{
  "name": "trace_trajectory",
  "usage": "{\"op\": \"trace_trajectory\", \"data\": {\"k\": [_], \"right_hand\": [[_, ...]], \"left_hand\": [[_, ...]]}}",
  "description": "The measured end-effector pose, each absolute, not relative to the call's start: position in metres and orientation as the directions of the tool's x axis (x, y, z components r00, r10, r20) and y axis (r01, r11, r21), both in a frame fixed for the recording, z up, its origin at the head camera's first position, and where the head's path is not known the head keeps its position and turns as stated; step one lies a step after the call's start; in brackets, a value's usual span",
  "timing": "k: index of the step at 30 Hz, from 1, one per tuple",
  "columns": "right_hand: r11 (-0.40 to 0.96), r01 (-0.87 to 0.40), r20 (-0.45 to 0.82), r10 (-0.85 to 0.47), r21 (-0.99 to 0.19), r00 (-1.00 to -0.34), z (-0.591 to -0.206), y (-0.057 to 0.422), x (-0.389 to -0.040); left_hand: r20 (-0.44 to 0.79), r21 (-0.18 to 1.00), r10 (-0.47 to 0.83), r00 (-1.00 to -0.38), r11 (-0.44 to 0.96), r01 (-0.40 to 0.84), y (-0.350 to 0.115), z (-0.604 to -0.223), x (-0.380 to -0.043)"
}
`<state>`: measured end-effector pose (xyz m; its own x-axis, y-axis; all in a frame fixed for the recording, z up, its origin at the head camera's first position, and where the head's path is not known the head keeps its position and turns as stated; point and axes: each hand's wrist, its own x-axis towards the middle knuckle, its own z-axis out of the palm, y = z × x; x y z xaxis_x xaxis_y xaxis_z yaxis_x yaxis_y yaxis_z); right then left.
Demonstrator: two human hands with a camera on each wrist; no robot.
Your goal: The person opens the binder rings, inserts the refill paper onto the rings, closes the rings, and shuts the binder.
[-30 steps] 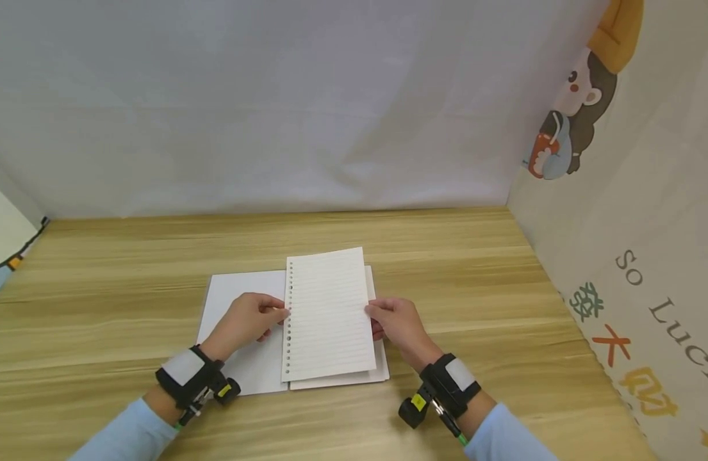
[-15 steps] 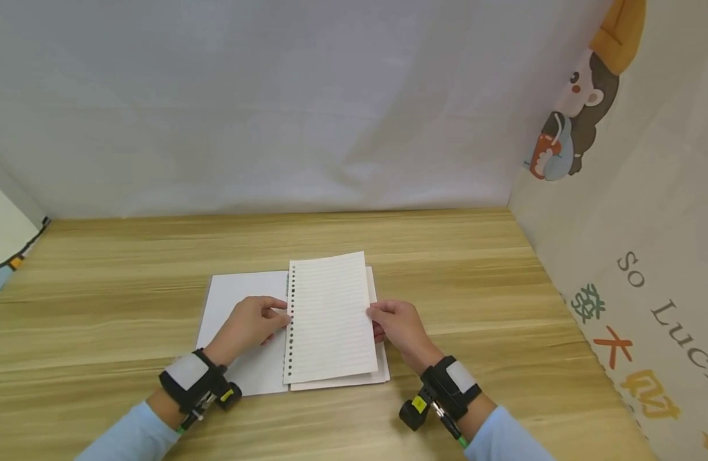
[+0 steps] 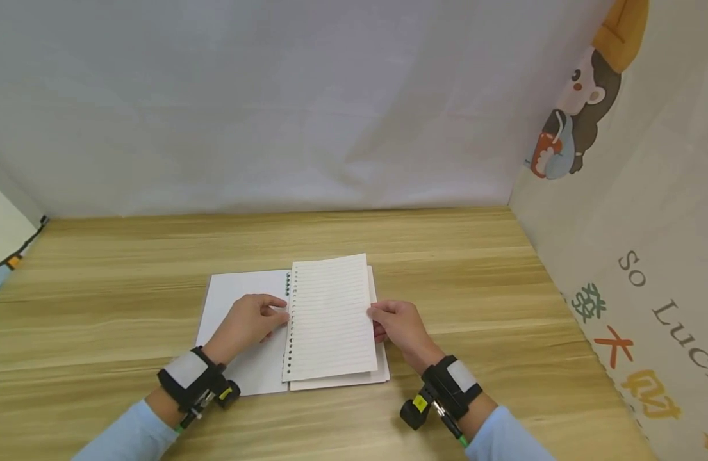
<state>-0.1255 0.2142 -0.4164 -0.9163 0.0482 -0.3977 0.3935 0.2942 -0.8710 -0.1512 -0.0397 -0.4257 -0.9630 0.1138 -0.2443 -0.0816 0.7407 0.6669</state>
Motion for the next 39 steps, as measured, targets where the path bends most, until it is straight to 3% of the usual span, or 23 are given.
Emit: {"op": "trace_trajectory", "data": {"k": [14, 39], "right_hand": [[0.291, 0.413, -0.417, 0.051, -0.863, -0.908, -0.418, 0.217, -0.126], [0.276, 0.420, -0.425, 0.048, -0.864, -0.904, -0.422, 0.219, -0.127]], "left_hand": [[-0.193, 0.629, 0.130, -0.973, 0.777, -0.021, -0.034, -0.426, -0.174], [-0.255, 0.598, 0.187, -0.949, 0.802, -0.003, -0.028, -0.429, -0.181]]}}
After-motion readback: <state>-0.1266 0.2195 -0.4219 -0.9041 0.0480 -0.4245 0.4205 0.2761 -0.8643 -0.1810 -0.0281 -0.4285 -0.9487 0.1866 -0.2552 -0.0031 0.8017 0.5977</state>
